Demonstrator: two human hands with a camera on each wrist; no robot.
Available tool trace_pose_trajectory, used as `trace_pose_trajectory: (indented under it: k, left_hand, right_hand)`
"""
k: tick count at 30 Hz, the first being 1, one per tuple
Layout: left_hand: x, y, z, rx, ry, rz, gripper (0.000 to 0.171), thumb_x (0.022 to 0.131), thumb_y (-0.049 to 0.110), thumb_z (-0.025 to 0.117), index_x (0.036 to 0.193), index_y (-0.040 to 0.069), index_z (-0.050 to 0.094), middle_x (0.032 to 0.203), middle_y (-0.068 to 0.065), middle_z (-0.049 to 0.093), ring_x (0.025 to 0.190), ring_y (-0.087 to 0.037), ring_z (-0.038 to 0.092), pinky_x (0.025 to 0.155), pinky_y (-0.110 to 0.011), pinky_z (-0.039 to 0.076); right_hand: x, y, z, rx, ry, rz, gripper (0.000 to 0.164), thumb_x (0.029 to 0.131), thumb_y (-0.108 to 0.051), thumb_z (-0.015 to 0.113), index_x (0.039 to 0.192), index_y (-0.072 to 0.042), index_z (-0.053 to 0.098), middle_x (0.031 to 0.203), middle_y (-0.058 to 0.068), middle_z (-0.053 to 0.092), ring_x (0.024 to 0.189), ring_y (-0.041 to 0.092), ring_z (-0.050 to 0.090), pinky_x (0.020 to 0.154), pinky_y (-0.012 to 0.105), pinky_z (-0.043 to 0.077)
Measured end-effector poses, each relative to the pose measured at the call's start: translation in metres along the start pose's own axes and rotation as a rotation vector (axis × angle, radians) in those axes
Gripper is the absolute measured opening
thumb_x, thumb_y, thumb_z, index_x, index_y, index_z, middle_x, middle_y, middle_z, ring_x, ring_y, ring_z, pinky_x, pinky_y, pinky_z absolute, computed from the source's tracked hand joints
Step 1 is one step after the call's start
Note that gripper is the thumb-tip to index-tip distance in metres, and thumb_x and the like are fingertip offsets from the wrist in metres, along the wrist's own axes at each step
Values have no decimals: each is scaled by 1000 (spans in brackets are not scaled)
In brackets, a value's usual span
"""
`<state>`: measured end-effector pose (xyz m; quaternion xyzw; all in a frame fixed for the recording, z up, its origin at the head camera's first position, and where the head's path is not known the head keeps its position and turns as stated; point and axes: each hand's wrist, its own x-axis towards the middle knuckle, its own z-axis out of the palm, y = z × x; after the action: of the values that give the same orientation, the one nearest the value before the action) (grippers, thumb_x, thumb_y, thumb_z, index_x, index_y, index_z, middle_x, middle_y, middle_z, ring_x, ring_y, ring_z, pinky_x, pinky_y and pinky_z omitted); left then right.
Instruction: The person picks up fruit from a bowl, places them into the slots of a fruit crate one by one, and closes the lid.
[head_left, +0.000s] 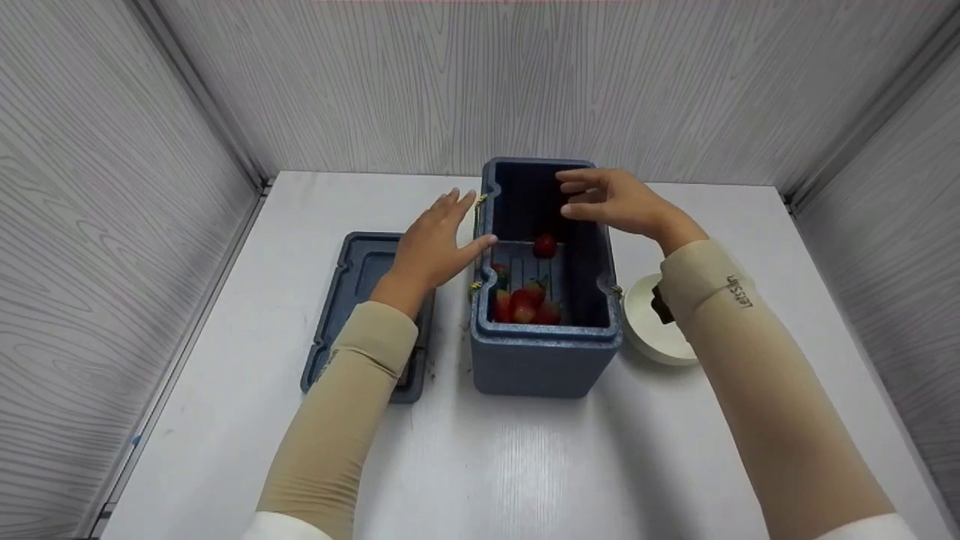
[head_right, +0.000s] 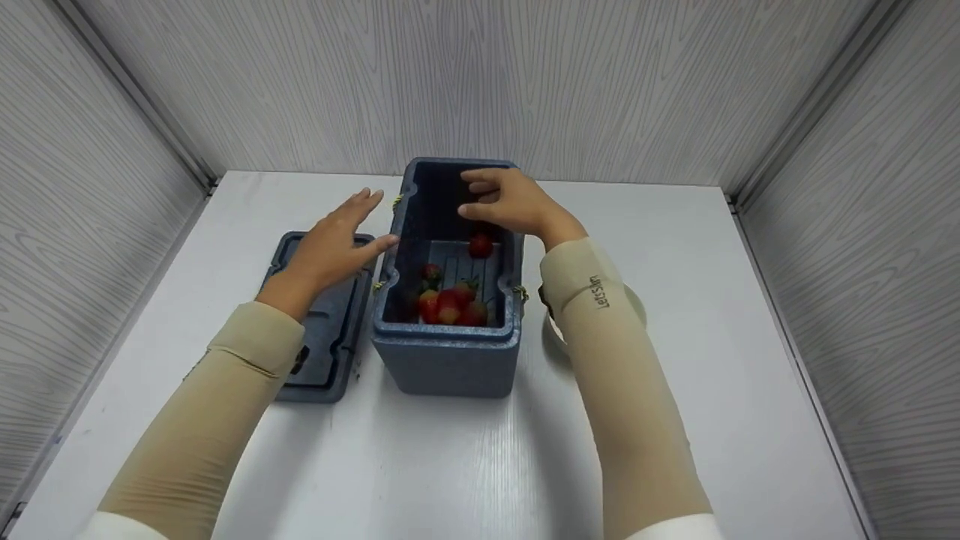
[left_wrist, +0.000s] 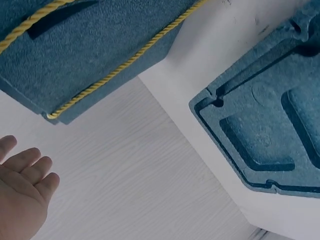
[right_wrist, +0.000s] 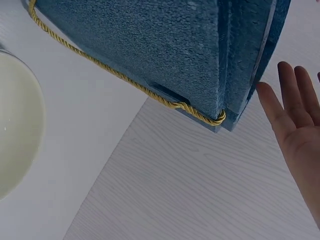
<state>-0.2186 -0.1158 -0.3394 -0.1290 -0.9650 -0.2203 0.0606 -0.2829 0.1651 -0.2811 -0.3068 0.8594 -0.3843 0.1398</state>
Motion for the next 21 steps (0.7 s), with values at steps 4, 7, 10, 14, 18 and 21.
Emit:
trace_pose_trajectory:
  k: [4, 7, 10, 14, 18, 21]
  left_hand:
    - [-1, -6, -9, 39, 7, -19, 81, 92, 61, 48, 154, 17, 22, 157, -11, 18, 143, -26, 13, 114, -43, 14]
    - [-2, -12, -16, 66, 9, -33, 82, 91, 62, 48, 154, 17, 21, 157, -12, 16, 144, -27, 11, 115, -44, 11]
    - [-5, -17, -23, 88, 7, -54, 83, 91, 63, 48, 154, 18, 20, 157, -12, 14, 144, -28, 9, 115, -45, 10]
    - [-8, -25, -30, 116, 1, -87, 84, 90, 64, 47, 155, 19, 18, 158, -13, 9, 144, -28, 6, 115, -46, 7]
    - [-11, -35, -37, 147, 6, -114, 86, 89, 67, 47, 155, 20, 17, 158, -15, 7, 144, -30, 4, 114, -49, 4]
    - [-15, -42, -41, 158, 11, -134, 88, 88, 68, 47, 155, 21, 16, 158, -15, 5, 144, -30, 2, 113, -52, 2]
  right_hand:
    - [1, -3, 2, -56, 62, 0, 61, 93, -26, 63, 147, -8, 39, 143, 15, 43, 128, 32, 43, 99, 50, 40]
    - [3, -7, 4, -122, 107, 16, 67, 92, -31, 64, 148, -9, 36, 145, 15, 41, 130, 33, 41, 101, 51, 37]
    - [5, -11, 8, -170, 144, 43, 72, 91, -38, 64, 150, -10, 33, 147, 15, 37, 131, 34, 39, 103, 52, 34]
    - [8, -16, 12, -230, 170, 68, 78, 90, -47, 62, 152, -13, 28, 150, 13, 32, 132, 35, 37, 104, 53, 32]
    - [11, -21, 18, -302, 178, 78, 83, 88, -53, 60, 152, -13, 26, 151, 15, 28, 135, 35, 31, 107, 53, 28]
    - [13, -27, 23, -346, 187, 89, 87, 87, -57, 60, 153, -14, 25, 152, 16, 27, 137, 34, 27, 109, 52, 24]
